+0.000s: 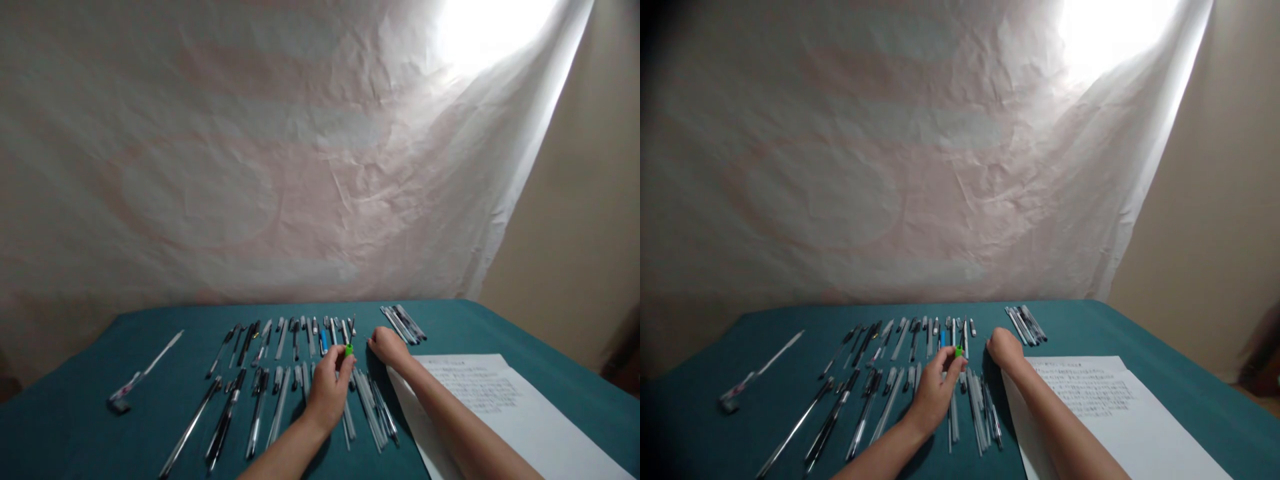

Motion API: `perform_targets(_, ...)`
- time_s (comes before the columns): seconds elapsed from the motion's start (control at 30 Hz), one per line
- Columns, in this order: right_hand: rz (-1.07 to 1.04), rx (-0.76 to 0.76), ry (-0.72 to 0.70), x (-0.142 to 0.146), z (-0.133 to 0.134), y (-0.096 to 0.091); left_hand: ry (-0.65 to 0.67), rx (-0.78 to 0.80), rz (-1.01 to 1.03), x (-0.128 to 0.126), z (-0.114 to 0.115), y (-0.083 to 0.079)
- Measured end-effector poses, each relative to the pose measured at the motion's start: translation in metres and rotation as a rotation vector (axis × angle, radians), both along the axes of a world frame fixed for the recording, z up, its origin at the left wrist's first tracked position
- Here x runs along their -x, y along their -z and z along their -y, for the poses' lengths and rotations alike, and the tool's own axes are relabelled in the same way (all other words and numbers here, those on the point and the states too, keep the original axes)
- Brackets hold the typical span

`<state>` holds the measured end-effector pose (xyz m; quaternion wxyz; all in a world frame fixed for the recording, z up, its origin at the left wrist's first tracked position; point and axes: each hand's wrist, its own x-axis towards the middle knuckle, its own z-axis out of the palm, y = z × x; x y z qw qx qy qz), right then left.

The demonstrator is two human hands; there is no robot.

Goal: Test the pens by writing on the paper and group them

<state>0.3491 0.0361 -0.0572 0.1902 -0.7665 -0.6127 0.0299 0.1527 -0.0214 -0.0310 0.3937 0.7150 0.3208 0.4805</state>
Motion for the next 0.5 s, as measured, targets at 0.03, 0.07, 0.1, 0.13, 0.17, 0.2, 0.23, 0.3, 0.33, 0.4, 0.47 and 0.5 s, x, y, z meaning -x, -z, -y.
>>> perform_targets(0.03, -0.002, 0.015, -0.006, -0.004, 0.001, -0.002, 0.000, -0.001, 0.001, 0.000, 0.000, 0.000)
perform_targets(0.07, -0.005, 0.026, -0.015, -0.007, 0.002, -0.003, 0.000, -0.001, 0.001, 0.000, 0.000, 0.000)
perform_targets(0.1, -0.010, 0.032, -0.026, -0.009, 0.002, -0.004, 0.000, -0.002, 0.000, 0.000, 0.000, 0.000)
perform_targets(0.13, -0.015, 0.033, -0.040, -0.009, 0.002, -0.005, 0.000, -0.003, -0.001, 0.000, 0.000, 0.000)
perform_targets(0.17, -0.022, 0.030, -0.055, -0.009, 0.002, -0.006, -0.001, -0.003, -0.004, 0.000, 0.000, 0.000)
perform_targets(0.2, -0.030, 0.022, -0.071, -0.008, 0.002, -0.006, -0.004, -0.003, -0.007, 0.000, 0.000, 0.001)
perform_targets(0.23, -0.041, 0.011, -0.085, -0.006, 0.002, -0.006, -0.008, -0.003, -0.011, 0.000, -0.001, 0.002)
perform_targets(0.3, -0.071, -0.018, -0.107, -0.001, 0.001, -0.005, -0.016, -0.004, -0.017, 0.001, -0.001, 0.003)
perform_targets(0.33, -0.092, -0.033, -0.117, 0.001, 0.001, -0.005, -0.019, -0.006, -0.019, 0.001, -0.001, 0.003)
perform_targets(0.4, -0.148, -0.067, -0.143, 0.003, 0.001, -0.007, -0.021, -0.009, -0.022, 0.001, -0.001, 0.003)
perform_targets(0.47, -0.224, -0.107, -0.187, 0.003, 0.001, -0.014, -0.018, -0.011, -0.024, 0.001, -0.002, 0.004)
perform_targets(0.5, -0.269, -0.130, -0.213, 0.002, 0.002, -0.020, -0.016, -0.011, -0.024, 0.001, -0.002, 0.004)
